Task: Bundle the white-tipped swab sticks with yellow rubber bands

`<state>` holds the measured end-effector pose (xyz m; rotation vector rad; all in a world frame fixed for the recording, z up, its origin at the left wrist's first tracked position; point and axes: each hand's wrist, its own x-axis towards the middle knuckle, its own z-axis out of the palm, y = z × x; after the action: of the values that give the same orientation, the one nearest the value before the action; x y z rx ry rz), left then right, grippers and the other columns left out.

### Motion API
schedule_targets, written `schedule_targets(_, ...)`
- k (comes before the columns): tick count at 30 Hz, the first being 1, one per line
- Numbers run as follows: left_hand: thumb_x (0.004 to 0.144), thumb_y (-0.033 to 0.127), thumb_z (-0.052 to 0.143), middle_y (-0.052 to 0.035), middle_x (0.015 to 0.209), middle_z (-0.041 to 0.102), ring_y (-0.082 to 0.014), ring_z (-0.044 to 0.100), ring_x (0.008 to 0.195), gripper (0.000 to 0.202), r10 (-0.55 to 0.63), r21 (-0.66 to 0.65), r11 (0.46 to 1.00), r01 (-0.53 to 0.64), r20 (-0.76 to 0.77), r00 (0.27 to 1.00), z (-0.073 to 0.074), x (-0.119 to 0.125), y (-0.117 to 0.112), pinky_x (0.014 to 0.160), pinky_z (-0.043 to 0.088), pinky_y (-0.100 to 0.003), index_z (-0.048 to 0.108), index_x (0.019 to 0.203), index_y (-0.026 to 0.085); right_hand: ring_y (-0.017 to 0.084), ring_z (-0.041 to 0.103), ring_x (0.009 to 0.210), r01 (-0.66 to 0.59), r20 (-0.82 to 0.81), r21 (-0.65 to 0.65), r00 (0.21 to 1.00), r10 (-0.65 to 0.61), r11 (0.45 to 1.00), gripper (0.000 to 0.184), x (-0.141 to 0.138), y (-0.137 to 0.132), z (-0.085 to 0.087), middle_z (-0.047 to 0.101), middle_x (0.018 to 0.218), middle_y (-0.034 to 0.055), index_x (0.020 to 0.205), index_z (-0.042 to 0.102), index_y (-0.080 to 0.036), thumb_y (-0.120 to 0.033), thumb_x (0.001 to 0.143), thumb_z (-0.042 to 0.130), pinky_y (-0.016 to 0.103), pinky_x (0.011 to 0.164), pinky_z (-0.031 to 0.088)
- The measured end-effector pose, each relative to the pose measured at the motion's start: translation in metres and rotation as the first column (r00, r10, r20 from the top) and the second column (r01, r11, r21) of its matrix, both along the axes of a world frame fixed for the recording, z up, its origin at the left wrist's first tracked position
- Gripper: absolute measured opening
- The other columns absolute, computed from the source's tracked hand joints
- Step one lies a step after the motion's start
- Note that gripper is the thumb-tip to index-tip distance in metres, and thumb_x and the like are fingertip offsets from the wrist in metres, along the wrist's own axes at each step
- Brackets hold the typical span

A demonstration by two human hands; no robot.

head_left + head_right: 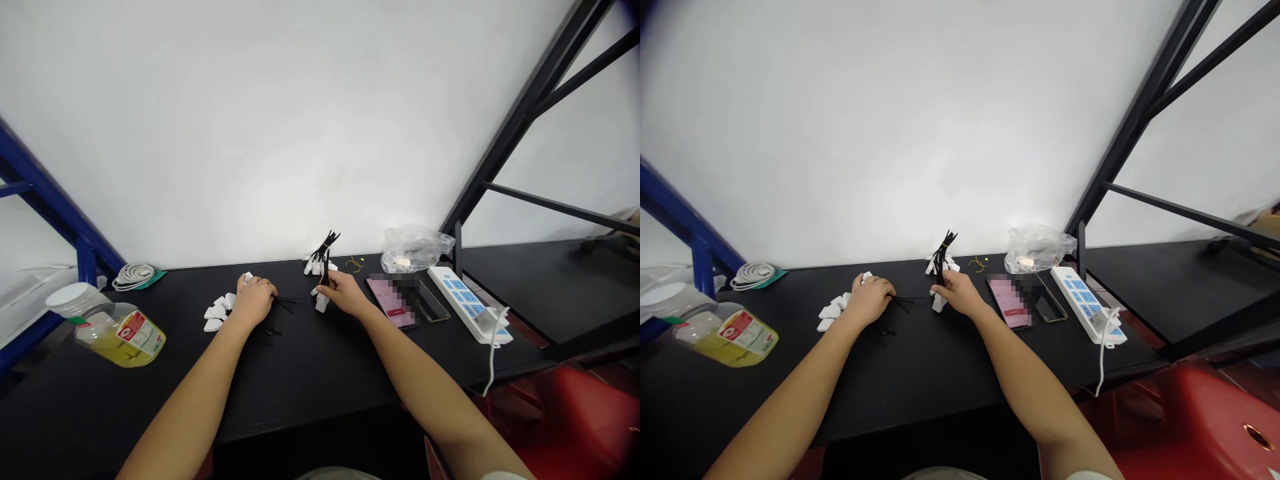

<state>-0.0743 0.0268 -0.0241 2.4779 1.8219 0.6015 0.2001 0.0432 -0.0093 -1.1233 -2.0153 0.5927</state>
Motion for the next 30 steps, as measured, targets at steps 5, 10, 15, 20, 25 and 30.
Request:
schedule_targets(5,0.087,0.023,0.060,-0.0051,0.103,0.077,-0.0298,0.066,0.104,0.019,0.055,0.106,0.991,-0.081,0.233,0.971,0.013,-0.001,0.001,0.115,0.020,-0.061,0.077,0.092,0.030,0.010,0.036,0.057,0.017,0.000,0.002,1.000,-0.017,1.000,0.033,0.000,-0.001,0.000,0.041,0.061,-0.0059,0.066,0.045,-0.020,-0.040,0.084,0.066,0.024,0.054,0.029)
schedule_targets(10,0.092,0.043,0.058,-0.0065,0.104,0.077,-0.0230,0.070,0.092,0.033,-0.042,0.167,0.982,-0.085,0.637,0.770,0.027,0.017,-0.009,0.091,0.052,-0.036,0.074,0.112,0.023,0.011,0.039,0.055,0.004,-0.038,-0.044,0.999,-0.006,0.999,0.020,-0.001,-0.002,-0.002,0.043,0.059,-0.0064,0.078,0.057,-0.019,-0.036,0.084,0.064,0.024,0.054,0.031)
schedule_targets(15,0.086,0.041,0.067,-0.0027,0.087,0.076,-0.0182,0.069,0.079,0.032,-0.100,0.041,0.994,0.106,0.751,0.652,0.018,0.052,-0.022,0.077,0.055,-0.029,0.075,0.107,0.019,0.010,0.040,0.054,-0.010,-0.118,-0.086,0.993,0.000,0.996,0.014,-0.005,-0.006,-0.001,0.043,0.058,-0.0068,0.082,0.060,-0.018,-0.032,0.083,0.063,0.023,0.053,0.032)
schedule_targets(20,0.086,0.037,0.068,-0.0025,0.084,0.072,-0.0158,0.066,0.072,0.021,-0.164,-0.027,0.968,0.251,0.688,0.707,0.002,0.070,-0.026,0.069,0.052,-0.026,0.074,0.095,0.020,0.010,0.040,0.055,-0.120,-0.135,-0.126,0.985,0.103,0.985,0.010,-0.006,-0.009,0.001,0.044,0.060,-0.0063,0.085,0.065,-0.017,-0.027,0.081,0.065,0.022,0.052,0.032)
schedule_targets(25,0.090,0.041,0.063,-0.0034,0.090,0.069,-0.0131,0.064,0.068,0.022,-0.177,0.017,0.970,0.241,0.731,0.659,-0.004,0.072,-0.026,0.064,0.053,-0.025,0.069,0.094,0.020,0.010,0.042,0.057,-0.206,-0.198,-0.157,0.965,0.173,0.966,0.013,-0.008,-0.012,0.003,0.049,0.064,-0.0047,0.088,0.066,-0.017,-0.030,0.084,0.065,0.022,0.053,0.034)
schedule_targets(30,0.092,0.041,0.059,-0.0041,0.095,0.067,-0.0115,0.063,0.066,0.024,-0.187,0.046,0.970,0.239,0.769,0.612,-0.004,0.076,-0.028,0.062,0.054,-0.024,0.068,0.095,0.020,0.011,0.051,0.059,-0.279,-0.305,-0.226,0.930,0.204,0.933,0.022,-0.008,-0.011,-0.001,0.057,0.070,-0.0022,0.094,0.062,-0.017,-0.038,0.088,0.064,0.023,0.055,0.043)
